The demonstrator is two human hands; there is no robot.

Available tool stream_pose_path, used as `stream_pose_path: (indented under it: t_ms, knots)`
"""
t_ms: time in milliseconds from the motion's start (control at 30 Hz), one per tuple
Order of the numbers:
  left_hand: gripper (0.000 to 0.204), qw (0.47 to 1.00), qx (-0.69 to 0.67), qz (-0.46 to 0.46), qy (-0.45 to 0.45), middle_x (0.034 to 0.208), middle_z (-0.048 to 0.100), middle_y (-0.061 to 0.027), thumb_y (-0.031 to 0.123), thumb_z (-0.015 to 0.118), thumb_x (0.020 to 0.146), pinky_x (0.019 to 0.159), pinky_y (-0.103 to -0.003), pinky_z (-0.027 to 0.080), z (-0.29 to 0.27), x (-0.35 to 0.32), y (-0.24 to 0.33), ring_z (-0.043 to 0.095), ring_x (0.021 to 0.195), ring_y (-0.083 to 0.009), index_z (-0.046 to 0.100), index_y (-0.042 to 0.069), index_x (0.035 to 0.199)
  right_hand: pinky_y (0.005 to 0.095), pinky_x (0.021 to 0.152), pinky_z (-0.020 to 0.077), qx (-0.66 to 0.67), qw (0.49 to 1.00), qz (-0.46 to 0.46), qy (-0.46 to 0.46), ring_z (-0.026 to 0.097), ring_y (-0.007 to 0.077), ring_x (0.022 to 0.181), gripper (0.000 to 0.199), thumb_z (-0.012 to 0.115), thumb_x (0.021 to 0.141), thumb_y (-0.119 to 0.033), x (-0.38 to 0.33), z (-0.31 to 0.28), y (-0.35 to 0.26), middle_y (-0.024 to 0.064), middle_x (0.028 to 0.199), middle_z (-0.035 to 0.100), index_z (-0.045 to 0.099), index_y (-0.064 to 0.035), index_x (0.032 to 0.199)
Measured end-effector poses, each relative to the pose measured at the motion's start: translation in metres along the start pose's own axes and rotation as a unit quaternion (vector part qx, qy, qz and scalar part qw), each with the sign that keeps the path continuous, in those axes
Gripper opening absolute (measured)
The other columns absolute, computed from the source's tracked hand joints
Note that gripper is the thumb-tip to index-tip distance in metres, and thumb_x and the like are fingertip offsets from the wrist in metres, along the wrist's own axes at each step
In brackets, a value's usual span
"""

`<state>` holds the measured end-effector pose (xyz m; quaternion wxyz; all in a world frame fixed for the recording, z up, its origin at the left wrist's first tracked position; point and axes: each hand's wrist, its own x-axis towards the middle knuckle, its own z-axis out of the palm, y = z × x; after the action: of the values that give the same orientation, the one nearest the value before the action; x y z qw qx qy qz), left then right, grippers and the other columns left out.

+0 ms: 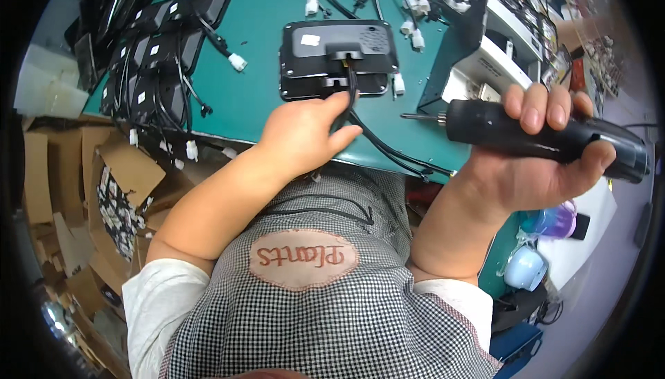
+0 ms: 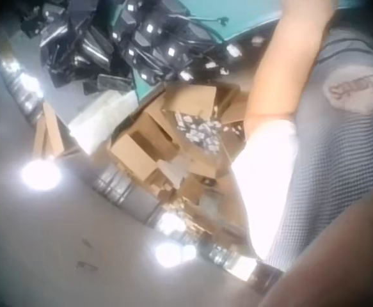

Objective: The person uses a power screwdriver to fasten screws into small black electronic devices on a green workbench. They pick up screws from a container, align them with the screwdriver, and drive them into the devices one by one, then move the finished units aside.

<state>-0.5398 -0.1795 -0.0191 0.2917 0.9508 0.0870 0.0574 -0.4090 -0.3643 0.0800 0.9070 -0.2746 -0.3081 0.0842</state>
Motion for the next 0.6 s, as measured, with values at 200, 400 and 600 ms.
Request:
stream_pose_path:
  t_ms: [200, 400, 600]
  knots:
    - [0.028, 0.997, 0.046, 0.036, -0.044, 0.071, 0.061, -0.0114, 0.030, 0.060, 0.081, 0.059, -0.043, 0.049, 0.008, 0.010, -0.006, 0.061, 0.069, -0.0323, 0.051, 0.009, 0.096, 0.0316, 0.061, 0.0406, -0.014, 1.000, -0.005, 0.011, 0.049, 0.0168, 0.063, 0.044, 0.063, 0.080, -0.044, -0.003, -0.004, -0.001, 0.0055, 0.074, 0.052, 0.054, -0.0051, 0.097]
    - [0.022, 0.989, 0.022, 0.091, 0.113, 0.073, 0.059, -0.0112, 0.026, 0.062, 0.080, 0.057, -0.041, 0.047, -0.006, 0.005, -0.016, 0.059, 0.067, -0.0315, 0.051, 0.008, 0.087, 0.0306, 0.061, 0.0405, -0.027, 0.999, -0.024, 0.013, 0.050, 0.0159, 0.063, 0.044, 0.065, 0.078, -0.043, -0.006, 0.002, -0.005, 0.0053, 0.073, 0.051, 0.054, -0.0041, 0.096]
    - [0.026, 0.954, 0.033, 0.146, 0.260, 0.075, 0.058, -0.0106, 0.028, 0.063, 0.081, 0.056, -0.037, 0.046, -0.092, -0.037, -0.030, 0.057, 0.067, -0.0305, 0.055, 0.004, 0.088, 0.0288, 0.062, 0.0388, 0.027, 0.999, -0.027, 0.001, 0.048, 0.0153, 0.066, 0.045, 0.073, 0.070, -0.034, 0.001, 0.002, -0.023, 0.0044, 0.075, 0.048, 0.052, -0.0011, 0.095]
